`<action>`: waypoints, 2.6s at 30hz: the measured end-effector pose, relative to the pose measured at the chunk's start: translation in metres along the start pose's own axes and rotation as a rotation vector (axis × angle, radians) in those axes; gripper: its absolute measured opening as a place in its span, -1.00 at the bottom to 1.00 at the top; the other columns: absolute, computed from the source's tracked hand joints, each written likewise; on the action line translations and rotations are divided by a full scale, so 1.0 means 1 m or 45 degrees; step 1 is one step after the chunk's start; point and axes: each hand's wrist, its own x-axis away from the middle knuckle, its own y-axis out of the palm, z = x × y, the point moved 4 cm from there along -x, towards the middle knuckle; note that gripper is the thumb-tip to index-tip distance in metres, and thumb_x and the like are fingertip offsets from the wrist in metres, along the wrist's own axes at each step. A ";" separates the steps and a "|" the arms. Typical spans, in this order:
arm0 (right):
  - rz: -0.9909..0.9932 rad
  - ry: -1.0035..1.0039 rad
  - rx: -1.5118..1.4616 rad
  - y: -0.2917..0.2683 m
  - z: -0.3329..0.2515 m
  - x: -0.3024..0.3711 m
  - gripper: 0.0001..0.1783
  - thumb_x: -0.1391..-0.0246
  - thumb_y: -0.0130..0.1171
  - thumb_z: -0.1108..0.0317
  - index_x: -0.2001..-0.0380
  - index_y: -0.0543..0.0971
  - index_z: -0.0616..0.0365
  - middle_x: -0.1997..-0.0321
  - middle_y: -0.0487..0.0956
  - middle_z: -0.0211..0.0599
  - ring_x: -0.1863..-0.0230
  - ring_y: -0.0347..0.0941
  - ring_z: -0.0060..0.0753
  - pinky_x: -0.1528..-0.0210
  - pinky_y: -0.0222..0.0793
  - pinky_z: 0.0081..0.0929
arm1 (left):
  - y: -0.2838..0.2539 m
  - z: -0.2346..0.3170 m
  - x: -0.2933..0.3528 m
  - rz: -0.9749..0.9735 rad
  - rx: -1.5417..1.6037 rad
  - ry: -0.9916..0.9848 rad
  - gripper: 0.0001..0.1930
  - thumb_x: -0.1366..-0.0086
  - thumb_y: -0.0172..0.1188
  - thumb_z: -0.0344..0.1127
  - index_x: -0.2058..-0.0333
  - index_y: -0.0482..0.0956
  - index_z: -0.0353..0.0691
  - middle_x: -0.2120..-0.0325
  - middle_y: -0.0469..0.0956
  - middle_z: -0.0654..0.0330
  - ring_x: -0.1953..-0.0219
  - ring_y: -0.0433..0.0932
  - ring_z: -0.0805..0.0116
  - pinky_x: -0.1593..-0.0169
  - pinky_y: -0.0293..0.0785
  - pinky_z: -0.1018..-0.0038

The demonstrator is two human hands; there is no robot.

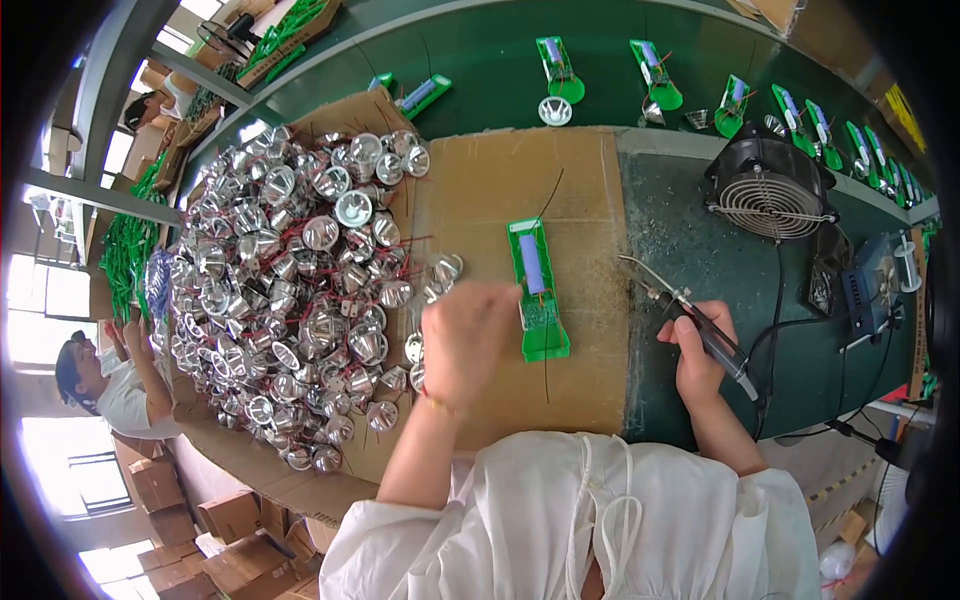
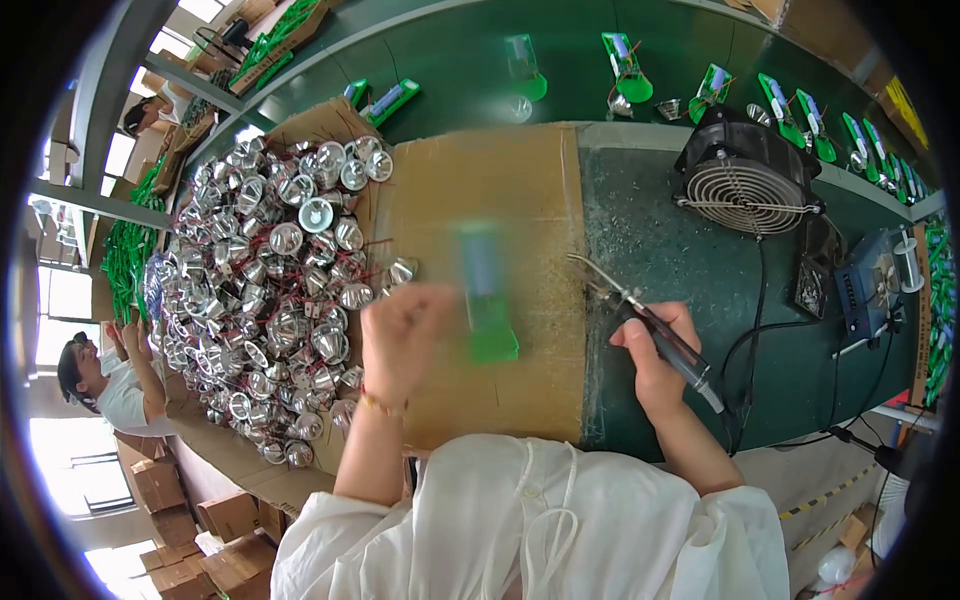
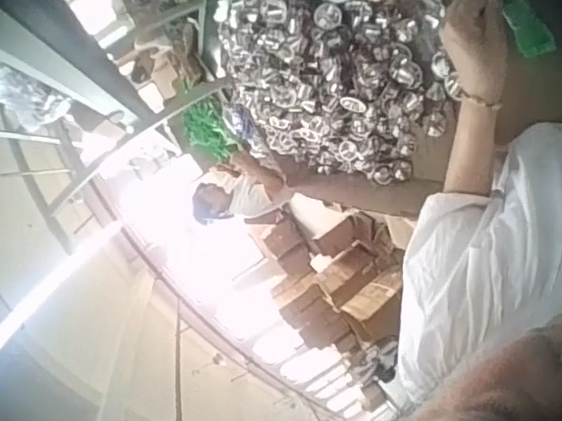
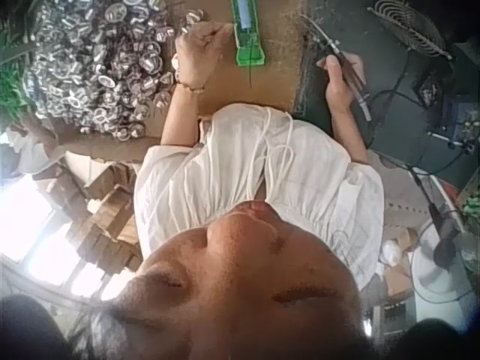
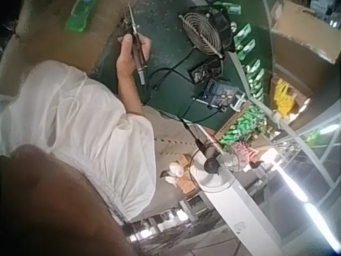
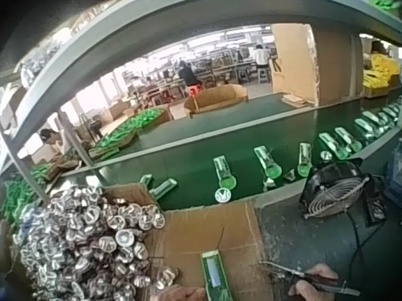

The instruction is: The person solders wires to circuit boards with a soldering iron, then assembles the circuit boards into plastic casings by hand.

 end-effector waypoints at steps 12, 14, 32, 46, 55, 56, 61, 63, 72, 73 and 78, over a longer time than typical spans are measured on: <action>-0.446 0.062 0.233 0.037 -0.011 0.029 -0.82 0.03 0.09 0.47 0.41 0.30 0.25 0.52 0.47 -0.20 0.54 0.44 -0.52 0.48 0.37 -0.58 | 0.024 -0.030 0.049 0.160 -0.098 0.139 -0.93 -0.02 0.21 -0.42 0.56 0.53 -0.27 0.64 0.45 0.14 0.54 0.38 0.19 0.45 0.29 0.37; -0.435 0.092 0.233 0.037 -0.012 0.031 -0.82 0.02 0.09 0.46 0.41 0.30 0.25 0.52 0.46 -0.20 0.54 0.44 -0.52 0.49 0.37 -0.58 | 0.027 -0.030 0.050 0.205 -0.129 0.172 -0.91 -0.02 0.22 -0.42 0.57 0.50 -0.27 0.64 0.43 0.14 0.55 0.37 0.18 0.46 0.28 0.35; -0.301 0.124 0.104 0.039 -0.011 0.031 -0.84 0.00 0.08 0.44 0.42 0.33 0.28 0.57 0.48 -0.21 0.57 0.44 -0.54 0.52 0.36 -0.61 | 0.039 -0.032 0.049 0.284 -0.247 0.256 -0.87 -0.02 0.21 -0.44 0.57 0.41 -0.24 0.61 0.43 0.15 0.54 0.38 0.16 0.46 0.27 0.32; -0.336 0.135 0.146 0.041 -0.013 0.033 -0.79 0.00 0.10 0.39 0.45 0.31 0.27 0.59 0.47 -0.20 0.60 0.42 -0.52 0.54 0.35 -0.61 | 0.035 -0.027 0.048 0.216 -0.034 0.163 -0.88 0.00 0.21 -0.46 0.61 0.44 -0.27 0.59 0.46 0.14 0.58 0.42 0.21 0.50 0.33 0.39; -0.325 0.190 0.124 0.051 -0.009 0.030 -0.80 0.01 0.11 0.40 0.45 0.32 0.27 0.58 0.47 -0.22 0.59 0.43 -0.53 0.55 0.36 -0.62 | 0.039 -0.032 0.048 0.213 -0.023 0.130 -0.88 0.00 0.20 -0.45 0.62 0.45 -0.30 0.58 0.47 0.12 0.57 0.44 0.20 0.50 0.34 0.41; -0.327 0.190 0.124 0.051 -0.009 0.030 -0.80 0.01 0.11 0.40 0.45 0.32 0.27 0.58 0.47 -0.22 0.59 0.43 -0.53 0.55 0.36 -0.62 | 0.039 -0.033 0.049 0.215 -0.024 0.128 -0.88 0.00 0.20 -0.45 0.62 0.45 -0.30 0.58 0.47 0.12 0.57 0.44 0.20 0.50 0.34 0.41; -0.318 0.226 0.070 0.050 -0.005 0.030 -0.83 0.01 0.12 0.46 0.42 0.35 0.28 0.55 0.49 -0.27 0.55 0.45 -0.58 0.52 0.36 -0.65 | 0.040 -0.034 0.047 0.220 -0.065 0.139 -0.87 -0.01 0.20 -0.44 0.63 0.45 -0.29 0.59 0.46 0.12 0.58 0.43 0.20 0.50 0.34 0.40; -0.290 0.230 0.007 0.048 -0.003 0.031 -0.84 0.01 0.12 0.46 0.42 0.35 0.27 0.56 0.49 -0.27 0.56 0.45 -0.57 0.52 0.36 -0.64 | 0.040 -0.033 0.048 0.220 -0.044 0.125 -0.87 0.00 0.20 -0.44 0.63 0.44 -0.29 0.59 0.46 0.12 0.58 0.43 0.20 0.51 0.33 0.40; -0.231 0.153 0.023 0.035 -0.002 0.028 -0.84 0.00 0.05 0.45 0.40 0.30 0.27 0.62 0.39 -0.27 0.62 0.34 -0.51 0.51 0.38 -0.52 | 0.038 -0.032 0.046 0.192 -0.035 0.095 -0.87 0.00 0.19 -0.45 0.64 0.44 -0.29 0.60 0.46 0.12 0.58 0.44 0.20 0.50 0.34 0.40; -0.232 0.153 0.019 0.035 -0.001 0.028 -0.84 0.00 0.05 0.45 0.40 0.30 0.27 0.62 0.39 -0.27 0.62 0.34 -0.51 0.51 0.38 -0.52 | 0.038 -0.032 0.046 0.185 -0.045 0.081 -0.87 0.00 0.19 -0.45 0.64 0.44 -0.29 0.60 0.46 0.12 0.57 0.44 0.20 0.50 0.35 0.40; -0.164 0.116 -0.071 0.025 0.001 0.026 -0.85 0.00 0.08 0.49 0.41 0.33 0.31 0.58 0.47 -0.23 0.59 0.42 -0.52 0.52 0.36 -0.61 | 0.035 -0.028 0.045 0.155 -0.061 0.099 -0.87 -0.02 0.20 -0.43 0.62 0.46 -0.30 0.59 0.46 0.12 0.61 0.45 0.23 0.54 0.34 0.43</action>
